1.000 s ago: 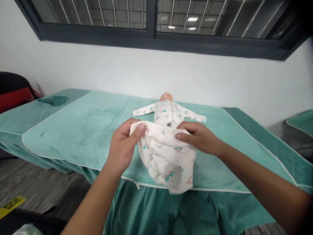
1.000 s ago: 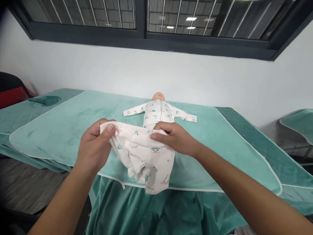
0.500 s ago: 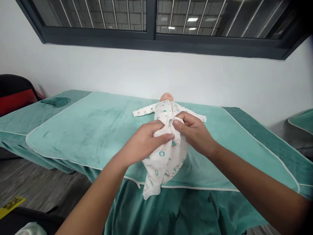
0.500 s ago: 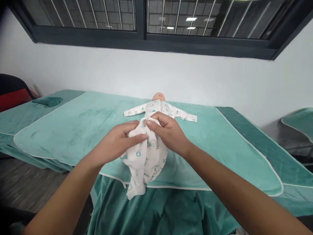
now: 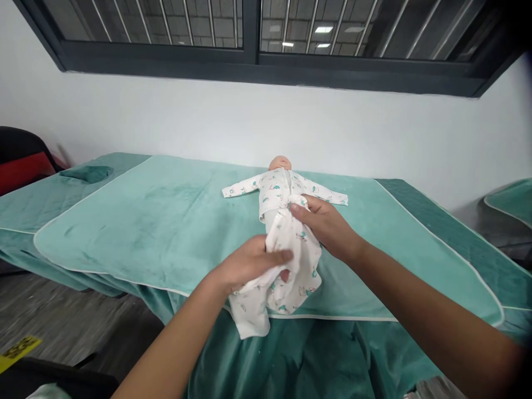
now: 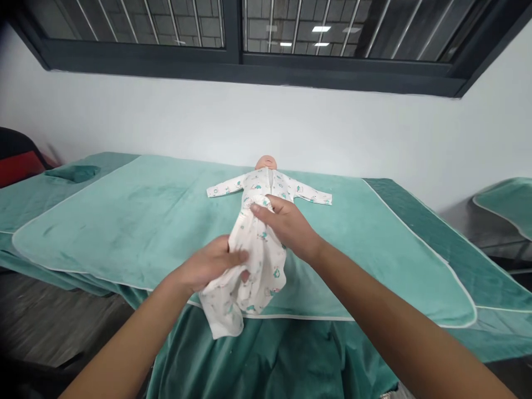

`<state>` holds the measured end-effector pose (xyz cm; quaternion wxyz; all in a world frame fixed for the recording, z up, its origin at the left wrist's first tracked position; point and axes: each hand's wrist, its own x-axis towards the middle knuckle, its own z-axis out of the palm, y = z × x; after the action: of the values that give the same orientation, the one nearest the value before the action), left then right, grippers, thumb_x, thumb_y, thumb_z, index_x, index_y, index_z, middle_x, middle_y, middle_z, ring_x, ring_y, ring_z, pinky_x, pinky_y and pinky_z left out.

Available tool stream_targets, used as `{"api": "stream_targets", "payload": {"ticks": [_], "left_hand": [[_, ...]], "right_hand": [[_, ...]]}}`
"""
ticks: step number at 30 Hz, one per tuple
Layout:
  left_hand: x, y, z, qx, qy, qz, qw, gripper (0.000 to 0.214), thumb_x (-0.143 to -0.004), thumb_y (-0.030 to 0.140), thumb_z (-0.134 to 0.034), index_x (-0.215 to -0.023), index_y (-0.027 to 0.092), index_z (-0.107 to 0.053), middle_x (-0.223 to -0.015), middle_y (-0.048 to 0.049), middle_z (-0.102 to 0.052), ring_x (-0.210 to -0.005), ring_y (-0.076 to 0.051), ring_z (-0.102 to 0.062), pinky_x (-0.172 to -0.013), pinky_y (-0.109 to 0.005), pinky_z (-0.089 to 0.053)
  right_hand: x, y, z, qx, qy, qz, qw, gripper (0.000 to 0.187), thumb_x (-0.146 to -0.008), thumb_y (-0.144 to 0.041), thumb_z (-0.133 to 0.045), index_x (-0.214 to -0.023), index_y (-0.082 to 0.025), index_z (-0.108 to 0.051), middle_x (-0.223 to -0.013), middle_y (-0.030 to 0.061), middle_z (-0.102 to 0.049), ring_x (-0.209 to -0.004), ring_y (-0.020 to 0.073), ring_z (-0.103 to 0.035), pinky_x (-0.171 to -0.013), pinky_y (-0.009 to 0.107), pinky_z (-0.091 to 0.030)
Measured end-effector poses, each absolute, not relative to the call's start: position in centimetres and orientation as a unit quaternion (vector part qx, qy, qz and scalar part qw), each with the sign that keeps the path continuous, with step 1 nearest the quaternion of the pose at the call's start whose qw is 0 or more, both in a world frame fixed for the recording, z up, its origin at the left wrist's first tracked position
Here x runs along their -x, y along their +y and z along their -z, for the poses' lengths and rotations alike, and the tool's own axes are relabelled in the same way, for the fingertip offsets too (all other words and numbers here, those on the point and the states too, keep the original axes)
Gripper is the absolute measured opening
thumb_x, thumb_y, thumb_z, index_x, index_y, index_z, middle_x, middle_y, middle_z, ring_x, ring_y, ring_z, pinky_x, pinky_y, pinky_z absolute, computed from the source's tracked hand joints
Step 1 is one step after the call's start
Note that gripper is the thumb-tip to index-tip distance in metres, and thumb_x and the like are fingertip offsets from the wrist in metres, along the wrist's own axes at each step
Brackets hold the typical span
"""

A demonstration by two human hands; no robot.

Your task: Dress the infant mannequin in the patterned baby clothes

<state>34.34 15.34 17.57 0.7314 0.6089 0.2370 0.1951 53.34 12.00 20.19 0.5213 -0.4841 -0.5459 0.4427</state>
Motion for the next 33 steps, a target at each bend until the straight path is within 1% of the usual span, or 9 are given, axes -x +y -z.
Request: {"api": "stream_targets", "payload": {"ticks": [2, 6, 12, 14, 17, 21, 25, 29, 33], "left_hand": [[-34.2, 15.0, -17.1, -0.621, 0.227, -0.146, 0.736, 0.029, -0.075, 0.040, -0.079, -0.084, 0.014, -0.072, -0.079, -0.0049, -0.072, -0.073, -0.018, -0.065, -0.070, -0.027, -0.050], [-34.2, 15.2, -16.6, -0.513, 0.255, -0.261, 0.777, 0.042, -0.078, 0.039, -0.077, -0.111, 0.014, -0.070, -0.101, -0.0105, -0.075, -0.086, -0.024, -0.071, -0.081, -0.034, -0.054], [-34.6, 15.6, -15.2, -0.426, 0.236, -0.310, 0.817, 0.040, -0.083, 0.038, -0.072, -0.114, 0.013, -0.068, -0.099, -0.0129, -0.075, -0.084, -0.024, -0.072, -0.074, -0.031, -0.056], [-34.4, 15.5, -14.4, -0.426, 0.241, -0.286, 0.824, 0.041, -0.083, 0.042, -0.072, -0.112, 0.013, -0.068, -0.098, -0.0126, -0.075, -0.083, -0.023, -0.072, -0.075, -0.031, -0.056], [-33.7, 15.2, -13.1, -0.452, 0.252, -0.226, 0.825, 0.049, -0.075, 0.050, -0.077, -0.106, 0.013, -0.070, -0.095, -0.0113, -0.075, -0.080, -0.021, -0.070, -0.072, -0.029, -0.055], [-32.6, 14.7, -12.3, -0.521, 0.224, -0.065, 0.821, 0.050, -0.060, 0.037, -0.090, -0.101, 0.013, -0.072, -0.098, -0.0091, -0.074, -0.086, -0.022, -0.068, -0.078, -0.030, -0.053], [-32.1, 14.1, -11.2, -0.532, 0.257, -0.066, 0.804, 0.043, -0.067, 0.035, -0.085, -0.103, 0.017, -0.072, -0.100, -0.0063, -0.074, -0.091, -0.022, -0.067, -0.086, -0.033, -0.051], [-32.5, 13.5, -10.0, -0.595, 0.277, -0.080, 0.750, 0.031, -0.073, 0.034, -0.079, -0.097, 0.015, -0.073, -0.094, -0.0047, -0.074, -0.087, -0.021, -0.066, -0.082, -0.031, -0.049], [-34.7, 13.4, -10.8, -0.677, 0.280, -0.176, 0.658, 0.022, -0.085, 0.030, -0.062, -0.100, 0.017, -0.071, -0.101, -0.0039, -0.072, -0.094, -0.021, -0.063, -0.083, -0.029, -0.047]], "right_hand": [[-53.3, 12.2, -19.4, 0.472, -0.510, -0.462, 0.551, 0.032, -0.086, -0.052, -0.067, -0.088, -0.021, -0.064, -0.078, -0.0009, -0.065, -0.067, 0.0139, -0.059, -0.061, 0.025, -0.046], [-53.7, 11.7, -17.8, 0.457, -0.481, -0.522, 0.537, 0.034, -0.086, -0.053, -0.066, -0.091, -0.020, -0.065, -0.082, 0.0005, -0.067, -0.069, 0.0146, -0.060, -0.062, 0.026, -0.048], [-53.9, 9.5, -16.1, 0.416, -0.583, -0.633, 0.294, 0.033, -0.073, -0.040, -0.080, -0.098, -0.018, -0.074, -0.097, 0.0037, -0.072, -0.093, 0.0229, -0.065, -0.082, 0.034, -0.052], [-53.6, 9.0, -15.7, 0.432, -0.547, -0.639, 0.326, 0.031, -0.073, -0.036, -0.080, -0.098, -0.019, -0.074, -0.095, 0.0038, -0.073, -0.092, 0.0226, -0.066, -0.080, 0.034, -0.053], [-53.5, 8.7, -14.8, 0.436, -0.429, -0.642, 0.462, 0.025, -0.077, -0.032, -0.076, -0.097, -0.018, -0.073, -0.089, 0.0036, -0.073, -0.082, 0.0198, -0.067, -0.075, 0.030, -0.052], [-53.6, 7.8, -13.0, 0.422, -0.309, -0.625, 0.580, 0.021, -0.078, -0.030, -0.072, -0.095, -0.017, -0.072, -0.090, 0.0058, -0.073, -0.081, 0.0203, -0.067, -0.075, 0.030, -0.052], [-53.4, 5.0, -10.4, 0.417, -0.362, -0.676, 0.487, 0.031, -0.083, -0.040, -0.071, -0.104, -0.018, -0.070, -0.099, 0.0059, -0.072, -0.087, 0.0208, -0.065, -0.082, 0.033, -0.050], [-53.5, 2.2, -8.0, 0.427, -0.491, -0.694, 0.308, 0.030, -0.074, -0.041, -0.079, -0.090, -0.018, -0.072, -0.086, 0.0017, -0.069, -0.075, 0.0180, -0.059, -0.072, 0.031, -0.047], [-54.4, 2.7, -6.8, 0.560, -0.487, -0.523, 0.418, 0.021, -0.084, -0.041, -0.067, -0.087, -0.021, -0.070, -0.082, 0.0015, -0.067, -0.075, 0.0197, -0.056, -0.069, 0.031, -0.045]]}}
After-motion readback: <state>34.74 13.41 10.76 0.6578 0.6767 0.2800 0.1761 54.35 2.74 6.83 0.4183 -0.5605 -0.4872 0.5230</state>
